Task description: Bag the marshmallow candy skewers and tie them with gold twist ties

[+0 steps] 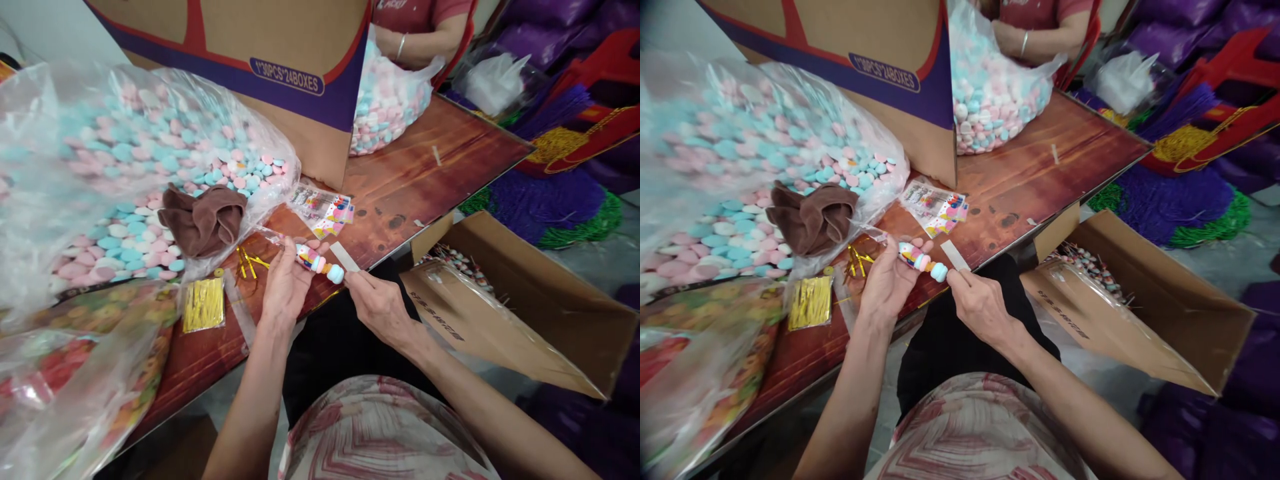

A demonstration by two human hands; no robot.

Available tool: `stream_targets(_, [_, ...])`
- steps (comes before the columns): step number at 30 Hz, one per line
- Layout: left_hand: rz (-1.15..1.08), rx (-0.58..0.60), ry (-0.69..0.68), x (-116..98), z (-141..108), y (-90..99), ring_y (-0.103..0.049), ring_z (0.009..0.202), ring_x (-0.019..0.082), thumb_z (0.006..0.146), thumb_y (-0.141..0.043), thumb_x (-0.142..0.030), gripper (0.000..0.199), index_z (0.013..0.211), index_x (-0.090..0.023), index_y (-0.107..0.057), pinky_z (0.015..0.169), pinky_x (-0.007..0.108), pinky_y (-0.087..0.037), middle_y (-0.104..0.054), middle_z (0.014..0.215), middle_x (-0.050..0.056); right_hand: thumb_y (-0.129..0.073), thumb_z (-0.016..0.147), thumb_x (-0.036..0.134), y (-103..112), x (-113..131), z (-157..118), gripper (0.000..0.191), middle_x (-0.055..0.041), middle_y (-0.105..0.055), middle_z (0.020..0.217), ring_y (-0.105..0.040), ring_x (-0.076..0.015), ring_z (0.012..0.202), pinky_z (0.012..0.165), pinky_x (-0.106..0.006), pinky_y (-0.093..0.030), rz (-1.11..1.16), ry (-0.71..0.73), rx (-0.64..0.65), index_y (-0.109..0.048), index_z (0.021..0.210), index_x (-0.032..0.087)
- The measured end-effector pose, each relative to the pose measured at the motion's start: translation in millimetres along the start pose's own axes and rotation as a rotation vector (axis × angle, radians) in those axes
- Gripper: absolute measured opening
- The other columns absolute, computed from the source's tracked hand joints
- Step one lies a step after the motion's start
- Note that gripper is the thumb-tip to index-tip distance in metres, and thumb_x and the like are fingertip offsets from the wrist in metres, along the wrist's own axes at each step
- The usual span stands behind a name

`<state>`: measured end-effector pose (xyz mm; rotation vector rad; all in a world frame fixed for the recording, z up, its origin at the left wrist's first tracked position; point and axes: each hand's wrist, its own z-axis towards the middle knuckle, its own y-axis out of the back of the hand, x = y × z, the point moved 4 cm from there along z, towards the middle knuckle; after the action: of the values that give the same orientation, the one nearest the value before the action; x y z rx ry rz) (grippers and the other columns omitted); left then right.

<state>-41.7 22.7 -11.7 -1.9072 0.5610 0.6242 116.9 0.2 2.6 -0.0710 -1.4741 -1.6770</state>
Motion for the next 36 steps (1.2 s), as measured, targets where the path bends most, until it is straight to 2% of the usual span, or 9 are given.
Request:
stream_targets(6, [-0.067,0.004,-0.022,-0.1,-0.6,-6.6,-0.07,0.095,0.019,0.095,-0.052,-0.036,0.025,0.081,-0.018,-0.062,0.092,0.034,-0.051,-0.071,0.08,0.003,-0.041,0.099,0.025,3.1,-7.2,2.1,0.023,0.0058,-0.043,0.059,-0.039,-0.0091,0.052,0.054,-0.022,-0.032,0.438,-0.217,0.159,-0.048,0.077,0.02])
stream_targets(9, [-0.041,0.017,-0.026,2.9,-1.8,-8.8,-0.07,0.098,0.021,0.095,-0.053,-0.036,0.025,0.082,-0.018,-0.063,0.091,0.035,-0.051,-0.071,0.082,0.004,-0.041,0.099,0.025,3.2,-7.8,3.5,0.026,0.0055,-0.045,0.059,-0.041,-0.0093,0.054,0.055,-0.022,-0.033,0.521,-0.254,0.195,-0.045,0.073,0.02])
stream_targets(12, [-0.032,0.042,-0.048,7.6,-3.5,-9.9,-0.07,0.1,0.023,0.093,-0.057,-0.038,0.025,0.082,-0.017,-0.063,0.089,0.035,-0.051,-0.072,0.085,0.005,-0.041,0.098,0.023,2.5,-4.6,3.4,0.024,0.0058,-0.041,0.058,-0.037,-0.009,0.052,0.053,-0.022,-0.029,0.438,-0.218,0.184,-0.046,0.075,0.02])
stream_targets(17, [0.004,0.045,-0.07,16.5,-6.8,-11.1,-0.068,0.101,0.022,0.093,-0.055,-0.042,0.028,0.084,-0.016,-0.063,0.086,0.03,-0.051,-0.07,0.087,0.006,-0.036,0.094,0.011,-2.2,8.0,1.9,0.024,0.0024,-0.042,0.064,-0.03,-0.0104,0.053,0.053,-0.026,-0.023,0.069,-0.031,0.079,-0.05,0.076,0.019])
stream_targets(20, [0.016,0.055,-0.062,20.4,-8.8,-12.1,-0.068,0.097,0.02,0.092,-0.056,-0.044,0.03,0.081,-0.016,-0.061,0.085,0.03,-0.051,-0.068,0.083,0.005,-0.035,0.094,0.012,-5.5,8.3,2.2,0.026,0.0016,-0.044,0.065,-0.032,-0.0104,0.054,0.054,-0.026,-0.024,0.049,-0.03,0.042,-0.05,0.074,0.018])
stream_targets(25, [0.043,0.106,-0.015,23.9,-11.4,-13.0,-0.067,0.092,0.019,0.091,-0.056,-0.045,0.032,0.078,-0.016,-0.06,0.083,0.03,-0.052,-0.064,0.079,0.004,-0.048,0.094,0.03,-9.5,-2.7,6.0,0.024,0.0046,-0.042,0.06,-0.034,-0.0085,0.052,0.051,-0.023,-0.028,0.65,-0.339,0.088,-0.052,0.073,0.019])
stream_targets(30, [0.035,0.194,0.099,25.0,-12.9,-14.5,-0.068,0.09,0.02,0.091,-0.055,-0.047,0.031,0.085,-0.017,-0.061,0.063,0.023,-0.051,-0.063,0.078,0.003,-0.064,0.082,0.038,-24.0,2.4,6.3,0.024,0.0107,-0.033,0.049,-0.015,-0.0033,0.039,0.04,-0.021,-0.011,1.413,-0.703,0.223,-0.055,0.075,0.017])
stream_targets(33, [0.01,0.218,0.141,27.0,-13.6,-14.7,-0.068,0.091,0.02,0.09,-0.058,-0.046,0.029,0.087,-0.017,-0.061,0.061,0.022,-0.051,-0.064,0.081,0.004,-0.065,0.082,0.037,-28.7,6.7,6.7,0.023,0.0106,-0.033,0.049,-0.015,-0.003,0.038,0.039,-0.02,-0.011,1.456,-0.746,0.157,-0.055,0.074,0.017])
stream_targets(36, [-0.004,0.21,0.133,30.2,-15.5,-14.7,-0.069,0.095,0.022,0.088,-0.061,-0.046,0.029,0.089,-0.017,-0.062,0.076,0.028,-0.055,-0.067,0.086,0.005,-0.059,0.088,0.035,-24.4,6.7,8.1,0.027,0.0072,-0.037,0.052,-0.026,-0.0061,0.043,0.042,-0.021,-0.021,1.125,-0.61,-0.016,-0.05,0.068,0.019])
